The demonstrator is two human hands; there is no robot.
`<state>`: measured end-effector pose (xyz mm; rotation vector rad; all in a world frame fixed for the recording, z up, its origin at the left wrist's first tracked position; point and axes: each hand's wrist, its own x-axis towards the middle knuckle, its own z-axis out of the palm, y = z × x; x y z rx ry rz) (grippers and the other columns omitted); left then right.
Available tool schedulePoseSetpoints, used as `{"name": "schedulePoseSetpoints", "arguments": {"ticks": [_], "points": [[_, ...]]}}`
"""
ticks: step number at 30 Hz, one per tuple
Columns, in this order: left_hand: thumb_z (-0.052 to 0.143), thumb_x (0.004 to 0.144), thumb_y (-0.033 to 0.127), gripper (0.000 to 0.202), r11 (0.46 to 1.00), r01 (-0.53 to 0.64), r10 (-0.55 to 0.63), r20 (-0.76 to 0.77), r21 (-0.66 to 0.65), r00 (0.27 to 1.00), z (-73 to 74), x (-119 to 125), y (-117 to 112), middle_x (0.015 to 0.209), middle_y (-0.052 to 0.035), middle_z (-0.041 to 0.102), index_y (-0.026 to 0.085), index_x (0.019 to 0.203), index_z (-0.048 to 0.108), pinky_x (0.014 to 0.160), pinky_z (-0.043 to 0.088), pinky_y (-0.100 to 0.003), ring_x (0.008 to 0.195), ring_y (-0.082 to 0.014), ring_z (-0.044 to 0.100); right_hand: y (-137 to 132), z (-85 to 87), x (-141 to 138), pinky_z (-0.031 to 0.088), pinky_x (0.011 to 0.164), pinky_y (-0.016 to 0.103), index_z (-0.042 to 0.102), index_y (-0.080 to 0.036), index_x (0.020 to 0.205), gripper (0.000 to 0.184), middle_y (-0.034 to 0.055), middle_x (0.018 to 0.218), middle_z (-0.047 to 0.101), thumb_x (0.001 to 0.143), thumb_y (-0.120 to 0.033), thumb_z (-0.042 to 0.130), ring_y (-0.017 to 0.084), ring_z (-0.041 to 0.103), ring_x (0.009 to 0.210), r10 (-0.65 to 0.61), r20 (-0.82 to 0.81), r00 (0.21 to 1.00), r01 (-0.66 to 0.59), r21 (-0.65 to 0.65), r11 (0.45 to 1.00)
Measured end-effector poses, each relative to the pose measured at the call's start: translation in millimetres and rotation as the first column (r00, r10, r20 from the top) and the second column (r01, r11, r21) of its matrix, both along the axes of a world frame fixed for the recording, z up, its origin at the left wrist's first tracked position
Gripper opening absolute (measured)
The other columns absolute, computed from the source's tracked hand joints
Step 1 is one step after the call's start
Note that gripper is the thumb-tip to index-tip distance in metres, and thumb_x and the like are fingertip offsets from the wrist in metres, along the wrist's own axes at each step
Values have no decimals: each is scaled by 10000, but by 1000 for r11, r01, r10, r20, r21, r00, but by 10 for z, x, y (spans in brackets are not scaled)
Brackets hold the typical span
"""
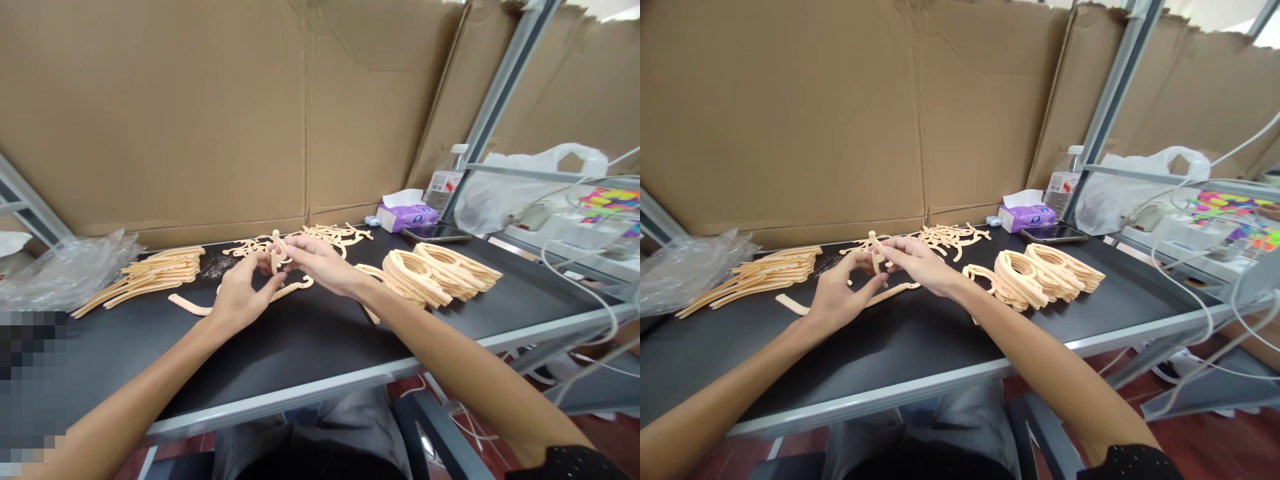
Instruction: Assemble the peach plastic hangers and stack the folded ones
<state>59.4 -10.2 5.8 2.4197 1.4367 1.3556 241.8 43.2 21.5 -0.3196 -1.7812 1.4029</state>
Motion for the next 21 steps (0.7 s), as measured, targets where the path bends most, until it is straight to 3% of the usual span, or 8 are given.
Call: {"name": "schedulePoseSetpoints", "arguments": {"ticks": [4,9,14,18,21], "points": [[609,902,309,142,1000,-8,8,50,10,999,4,17,-24,805,1,738,191,971,646,725,507,-256,753,-160,688,4,-20,-3,506,865,296,667,-185,962,279,70,1108,669,921,-452,595,166,608,1012,-2,25,1000,3,-78,997],[586,912,353,199,996,27,-19,91,-88,996,1,-5,-16,797,-9,755,188,912,698,721,494,-268,738,-171,688,7,-31,-12,510,775,272,665,-182,919,280,68,1054,671,927,-446,572,161,617,944,-27,57,998,32,-88,996],[581,909,387,233,991,47,-38,81,-124,996,-1,-20,-10,772,-8,747,191,944,702,729,499,-272,730,-174,675,-13,12,13,491,766,275,652,-176,836,376,54,988,672,922,-526,544,160,608,909,-97,132,986,93,36,995],[553,924,387,243,989,70,-65,45,-134,997,1,-9,-14,709,3,721,193,971,692,706,491,-260,692,-163,653,-11,69,45,481,769,287,666,-178,769,494,44,899,686,938,-596,464,167,612,870,-214,195,957,184,161,970],[555,915,366,215,994,43,-41,25,-100,999,15,-6,-16,672,19,677,187,905,674,674,467,-248,645,-144,611,10,136,111,463,758,289,680,-164,730,564,53,826,696,956,-597,399,172,620,825,-427,225,876,379,226,897]]}}
